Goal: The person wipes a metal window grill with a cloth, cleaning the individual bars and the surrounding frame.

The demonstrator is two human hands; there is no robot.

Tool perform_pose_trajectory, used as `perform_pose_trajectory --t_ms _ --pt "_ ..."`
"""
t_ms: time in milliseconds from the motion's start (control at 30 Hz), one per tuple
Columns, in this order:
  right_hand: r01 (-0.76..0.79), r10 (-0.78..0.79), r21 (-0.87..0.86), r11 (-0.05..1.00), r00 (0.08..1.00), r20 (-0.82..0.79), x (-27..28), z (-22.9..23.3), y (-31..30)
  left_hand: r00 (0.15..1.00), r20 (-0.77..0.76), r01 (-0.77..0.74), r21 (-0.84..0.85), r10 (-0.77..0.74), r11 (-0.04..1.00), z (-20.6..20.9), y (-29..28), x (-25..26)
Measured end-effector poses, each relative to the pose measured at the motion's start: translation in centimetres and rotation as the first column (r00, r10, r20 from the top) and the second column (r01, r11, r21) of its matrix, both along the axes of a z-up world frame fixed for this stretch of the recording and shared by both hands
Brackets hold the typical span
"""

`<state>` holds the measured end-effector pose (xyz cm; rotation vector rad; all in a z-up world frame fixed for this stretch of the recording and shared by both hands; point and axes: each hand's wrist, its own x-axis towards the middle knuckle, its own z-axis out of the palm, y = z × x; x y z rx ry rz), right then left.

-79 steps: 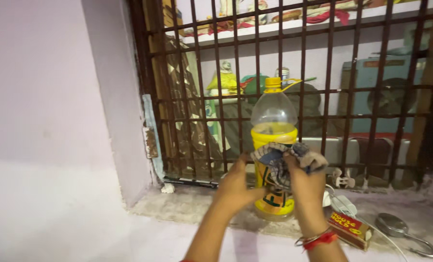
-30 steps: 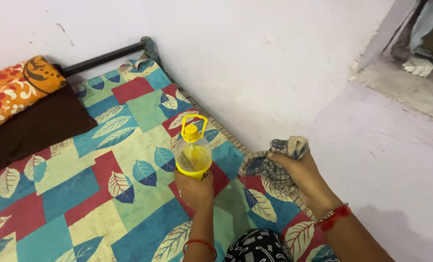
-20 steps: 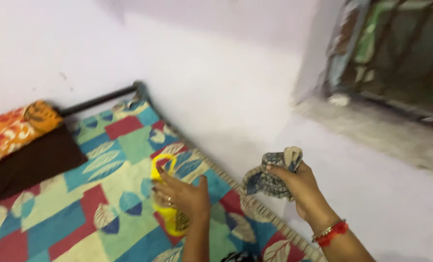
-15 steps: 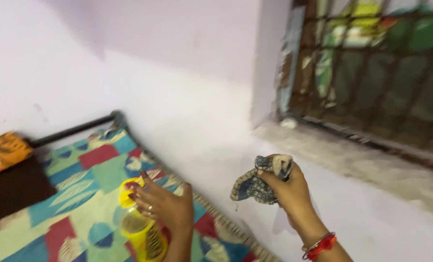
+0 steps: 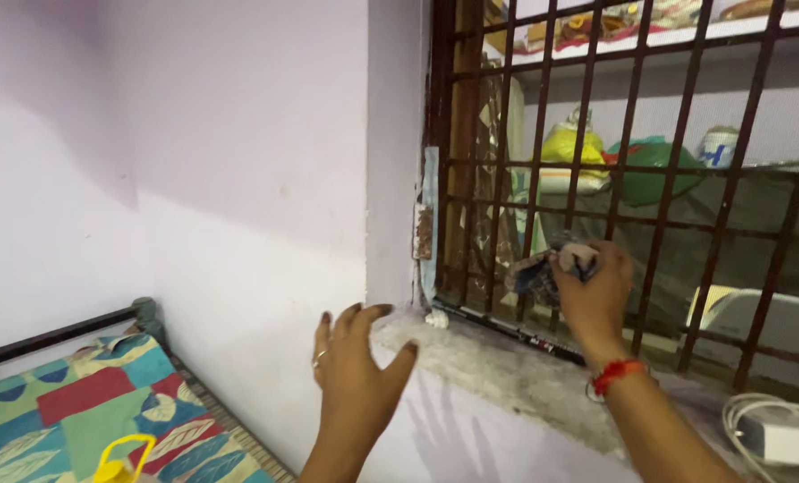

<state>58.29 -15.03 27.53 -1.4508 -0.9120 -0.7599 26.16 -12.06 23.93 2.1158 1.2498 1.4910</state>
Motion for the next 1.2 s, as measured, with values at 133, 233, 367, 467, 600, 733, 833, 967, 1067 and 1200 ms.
perform_pose_trajectory --t_ms 133,233,367,467,600,733,833,967,1067,1200 --pt "0.168 -0.145 -0.097 0.981 0.967 0.207 2.5 1.8 2.7 0.978 -0.151 0.162 0.096 -0.146 0.982 4.7 -0.9 2.0" --pt "0.151 -0.131 -0.194 0.969 0.985 0.114 2.2 2.5 3.9 0.913 -0.321 0.293 0.086 -0.252 0.952 8.5 0.0 4.3" --pt "0.024 -0.014 -0.195 0.980 0.999 0.050 4.0 3.1 5.5 0.874 -0.367 0.352 0.025 -0.319 0.936 11.9 0.8 8.0" --pt "-0.625 0.543 -0.081 0.777 0.729 -0.416 5.3 3.6 6.2 0.874 -0.173 0.457 -0.027 -0.455 0.889 13.4 1.9 10.2" --pt "-0.258 0.191 -0.306 0.916 0.954 -0.233 5.4 2.6 6.4 0.812 0.196 0.574 -0.094 -0.550 0.814 11.7 3.7 12.8" --pt "-0.043 0.024 -0.290 0.956 0.997 -0.069 4.5 1.2 6.9 0.851 0.126 0.523 -0.114 -0.510 0.845 9.6 6.8 15.0" --pt "-0.011 -0.007 -0.280 0.960 0.998 -0.064 4.3 1.2 6.7 0.882 0.137 0.467 -0.128 -0.451 0.875 8.3 9.1 16.0" --pt "-0.042 0.032 -0.222 0.974 0.998 -0.049 4.0 1.0 6.4 0.887 0.127 0.454 -0.069 -0.444 0.888 6.6 11.3 17.5" --pt "-0.010 0.015 -0.209 0.978 1.000 0.025 3.7 1.1 5.9 0.860 0.156 0.488 0.021 -0.485 0.873 5.7 12.9 19.0" --pt "-0.126 0.076 -0.227 0.966 0.974 -0.213 2.4 1.4 5.0 0.776 0.300 0.547 0.119 -0.555 0.829 5.5 15.4 20.4"
